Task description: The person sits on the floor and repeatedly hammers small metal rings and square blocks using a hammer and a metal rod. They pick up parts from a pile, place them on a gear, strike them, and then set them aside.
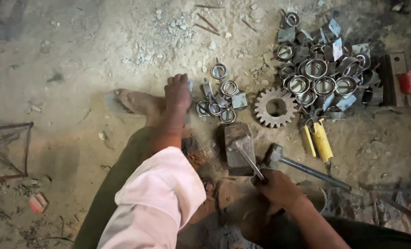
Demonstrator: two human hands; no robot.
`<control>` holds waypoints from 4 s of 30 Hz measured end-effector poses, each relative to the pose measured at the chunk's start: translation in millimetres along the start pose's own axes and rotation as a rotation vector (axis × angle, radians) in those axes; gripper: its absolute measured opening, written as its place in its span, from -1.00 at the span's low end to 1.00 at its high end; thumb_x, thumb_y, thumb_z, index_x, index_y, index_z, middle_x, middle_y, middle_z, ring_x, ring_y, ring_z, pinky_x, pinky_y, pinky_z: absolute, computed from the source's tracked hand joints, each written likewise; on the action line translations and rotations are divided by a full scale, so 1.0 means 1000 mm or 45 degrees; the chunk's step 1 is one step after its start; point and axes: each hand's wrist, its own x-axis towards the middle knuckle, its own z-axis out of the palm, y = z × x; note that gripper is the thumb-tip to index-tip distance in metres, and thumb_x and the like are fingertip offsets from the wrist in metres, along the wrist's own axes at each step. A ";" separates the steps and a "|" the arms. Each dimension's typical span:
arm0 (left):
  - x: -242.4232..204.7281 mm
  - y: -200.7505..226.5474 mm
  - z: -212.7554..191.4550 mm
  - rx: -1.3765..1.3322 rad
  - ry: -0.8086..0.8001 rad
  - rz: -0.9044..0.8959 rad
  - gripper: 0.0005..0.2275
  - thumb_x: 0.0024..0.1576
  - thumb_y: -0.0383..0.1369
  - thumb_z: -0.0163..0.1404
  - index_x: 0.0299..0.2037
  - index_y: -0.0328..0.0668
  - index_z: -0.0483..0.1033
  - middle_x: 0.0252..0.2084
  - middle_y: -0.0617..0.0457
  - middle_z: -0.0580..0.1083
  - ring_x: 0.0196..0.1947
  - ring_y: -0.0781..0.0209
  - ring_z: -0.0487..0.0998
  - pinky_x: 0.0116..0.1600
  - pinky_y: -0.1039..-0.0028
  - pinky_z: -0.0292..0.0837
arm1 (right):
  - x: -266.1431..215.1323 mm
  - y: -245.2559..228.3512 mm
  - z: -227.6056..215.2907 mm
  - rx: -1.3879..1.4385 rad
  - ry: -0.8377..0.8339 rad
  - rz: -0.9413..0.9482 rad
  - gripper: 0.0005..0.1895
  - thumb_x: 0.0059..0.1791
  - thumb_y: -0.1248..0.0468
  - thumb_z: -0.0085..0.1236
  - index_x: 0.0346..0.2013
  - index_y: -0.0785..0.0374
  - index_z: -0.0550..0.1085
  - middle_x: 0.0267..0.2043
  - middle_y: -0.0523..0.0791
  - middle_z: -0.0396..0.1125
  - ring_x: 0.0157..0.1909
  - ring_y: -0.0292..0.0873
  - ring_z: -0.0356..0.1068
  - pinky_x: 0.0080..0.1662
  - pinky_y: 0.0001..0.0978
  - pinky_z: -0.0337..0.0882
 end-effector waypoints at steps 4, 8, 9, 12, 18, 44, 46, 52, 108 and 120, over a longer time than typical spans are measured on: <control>-0.009 -0.002 -0.009 -0.460 0.394 -0.005 -0.52 0.04 -0.41 0.13 0.21 -0.30 0.42 0.10 -0.21 0.44 0.07 -0.21 0.40 0.11 0.04 0.39 | 0.008 0.018 0.011 0.012 0.056 -0.003 -0.64 -0.12 -0.01 0.20 -0.16 0.11 0.62 -0.22 0.10 0.52 -0.10 0.20 0.53 -0.04 0.01 0.48; -0.053 0.008 -0.036 -2.173 -0.067 -0.696 -0.61 0.19 -0.36 0.05 0.25 -0.16 0.47 0.09 -0.02 0.55 -0.01 0.09 0.51 0.01 0.27 0.43 | 0.014 0.033 0.017 0.024 0.094 -0.068 -0.53 -0.13 -0.01 0.24 0.02 0.06 0.55 -0.18 0.11 0.51 -0.07 0.21 0.50 -0.04 0.01 0.45; -0.060 0.015 -0.042 -2.404 -0.089 -0.737 -0.63 0.18 -0.37 0.03 0.22 -0.19 0.49 0.05 -0.03 0.56 -0.03 0.08 0.53 0.00 0.28 0.47 | 0.021 0.036 0.015 0.030 0.114 -0.128 -0.53 -0.14 -0.01 0.25 0.01 0.06 0.56 -0.19 0.11 0.51 -0.11 0.18 0.53 -0.05 -0.02 0.47; -0.124 0.041 -0.049 -2.962 -0.219 -0.833 -0.69 0.17 -0.33 0.00 0.08 -0.25 0.52 -0.04 -0.07 0.58 -0.10 0.04 0.59 -0.05 0.26 0.55 | 0.023 0.040 0.019 0.086 0.257 -0.277 -0.60 -0.12 0.05 0.23 -0.06 0.13 0.59 -0.20 0.11 0.52 -0.16 0.14 0.54 -0.11 -0.04 0.47; -0.193 0.078 -0.045 -2.924 -0.409 -0.668 -0.78 0.17 -0.39 0.02 -0.04 -0.34 0.52 -0.11 -0.12 0.58 -0.18 0.03 0.62 -0.14 0.29 0.57 | -0.008 0.011 -0.007 0.197 0.532 -0.136 -0.71 -0.09 0.11 0.26 -0.28 0.31 0.55 -0.40 0.09 0.42 -0.36 0.02 0.42 -0.25 -0.09 0.39; -0.199 0.154 -0.105 -0.816 -0.003 0.254 -0.46 -0.18 -0.50 0.21 0.11 -0.33 0.49 -0.06 -0.32 0.53 -0.03 -0.31 0.54 0.08 0.14 0.47 | -0.068 -0.032 -0.035 -0.021 0.865 -0.264 -0.69 0.10 0.12 0.02 0.04 0.22 0.45 -0.26 0.21 0.44 -0.15 0.36 0.42 -0.10 0.22 0.37; -0.200 0.157 -0.112 -0.852 -0.038 0.228 -0.42 -0.16 -0.38 0.32 0.12 -0.34 0.47 -0.09 -0.32 0.54 -0.07 -0.30 0.55 0.04 0.11 0.47 | -0.072 -0.035 -0.035 0.000 0.986 -0.374 -0.65 0.11 0.13 0.00 0.14 0.20 0.43 -0.24 0.22 0.44 -0.14 0.36 0.42 -0.10 0.20 0.39; -0.206 0.147 -0.080 -0.912 0.084 0.287 -0.38 -0.06 -0.33 0.31 0.25 -0.28 0.44 0.02 -0.27 0.55 -0.04 -0.22 0.60 0.07 0.19 0.52 | -0.067 -0.033 -0.020 0.048 0.926 -0.340 -0.57 0.09 0.16 -0.07 0.25 0.15 0.38 -0.23 0.20 0.44 -0.15 0.32 0.44 -0.09 0.17 0.42; -0.210 0.152 -0.098 -0.271 0.192 0.373 -0.49 -0.04 -0.16 0.28 0.12 -0.10 0.51 0.15 0.00 0.46 0.11 -0.08 0.42 0.09 0.11 0.37 | -0.060 -0.017 0.001 0.007 0.899 -0.253 -0.58 0.05 0.16 0.00 0.18 0.22 0.38 -0.28 0.24 0.43 -0.22 0.41 0.41 -0.17 0.27 0.37; -0.197 0.163 -0.115 -0.238 0.159 0.332 -0.52 -0.08 -0.07 0.30 -0.02 -0.11 0.56 -0.01 0.04 0.50 0.05 -0.06 0.42 0.06 0.06 0.34 | -0.047 -0.014 -0.002 -0.069 0.716 -0.038 -0.70 0.11 0.12 -0.05 0.06 0.15 0.45 -0.22 0.20 0.45 -0.12 0.34 0.44 -0.07 0.23 0.40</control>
